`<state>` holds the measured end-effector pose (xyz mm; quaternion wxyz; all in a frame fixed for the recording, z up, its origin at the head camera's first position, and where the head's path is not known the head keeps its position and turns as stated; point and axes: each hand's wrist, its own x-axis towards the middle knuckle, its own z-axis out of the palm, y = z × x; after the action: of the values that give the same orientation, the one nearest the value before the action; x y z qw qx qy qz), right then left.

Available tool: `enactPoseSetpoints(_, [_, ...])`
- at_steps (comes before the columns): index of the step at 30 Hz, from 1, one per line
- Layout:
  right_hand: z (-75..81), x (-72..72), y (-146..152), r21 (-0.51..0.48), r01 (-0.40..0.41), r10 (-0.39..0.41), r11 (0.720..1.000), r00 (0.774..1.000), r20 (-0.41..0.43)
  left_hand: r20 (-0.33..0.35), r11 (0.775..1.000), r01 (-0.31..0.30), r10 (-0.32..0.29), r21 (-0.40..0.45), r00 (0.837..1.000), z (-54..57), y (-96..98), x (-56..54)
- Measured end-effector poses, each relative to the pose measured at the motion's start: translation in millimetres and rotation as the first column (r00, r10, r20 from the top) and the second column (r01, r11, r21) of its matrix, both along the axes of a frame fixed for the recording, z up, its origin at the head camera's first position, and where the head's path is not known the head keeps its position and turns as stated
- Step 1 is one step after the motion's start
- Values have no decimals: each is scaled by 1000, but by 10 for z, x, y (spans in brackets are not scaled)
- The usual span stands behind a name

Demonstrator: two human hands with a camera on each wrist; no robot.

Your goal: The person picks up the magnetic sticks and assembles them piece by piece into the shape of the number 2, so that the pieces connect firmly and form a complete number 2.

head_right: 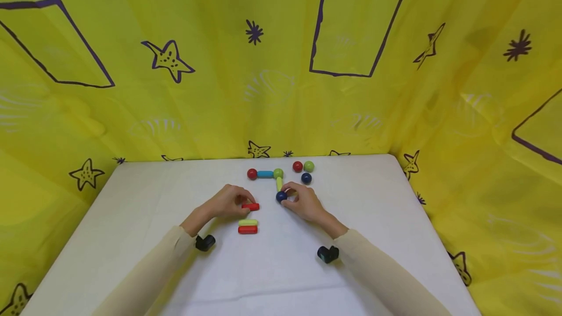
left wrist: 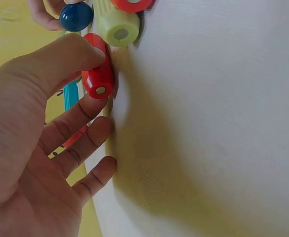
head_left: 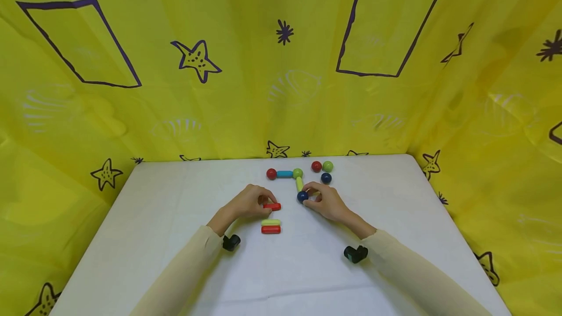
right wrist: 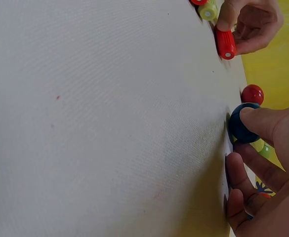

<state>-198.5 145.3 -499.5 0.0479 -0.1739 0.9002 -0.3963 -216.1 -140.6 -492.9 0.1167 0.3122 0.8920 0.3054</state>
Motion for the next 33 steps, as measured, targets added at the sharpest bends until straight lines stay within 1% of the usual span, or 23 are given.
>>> enactPoseSetpoints(6, [0,-2,7,-2,-7,8,1000,1000,14,-9,1000,7,-7,21,1000,-5,9,-51])
enactPoseSetpoints(11, [5,-2,15,0,-6,6,1000,1000,14,-33,999,0,2,44,999,38,38,-116])
enactPoseSetpoints(16, [4,2,24,-11,-10,10,1000,1000,8,-61,997,37,-33,64,998,79,124,-173])
enactPoseSetpoints(18, [4,5,23,-13,-12,12,1000,1000,8,-57,996,49,-45,70,997,97,176,-190])
enactPoseSetpoints(21, [2,6,19,-16,-9,9,1000,1000,8,-44,997,50,-47,66,998,124,258,-212])
enactPoseSetpoints(24, [18,13,9,-19,-1,1,1000,1000,11,-44,996,60,-58,69,997,142,330,-235])
enactPoseSetpoints(28, [20,18,-3,-23,6,-6,1000,1000,16,-34,995,69,-66,73,997,132,396,-259])
enactPoseSetpoints(33, [15,22,0,-28,9,-8,1000,1000,12,12,995,53,-54,83,998,107,452,-276])
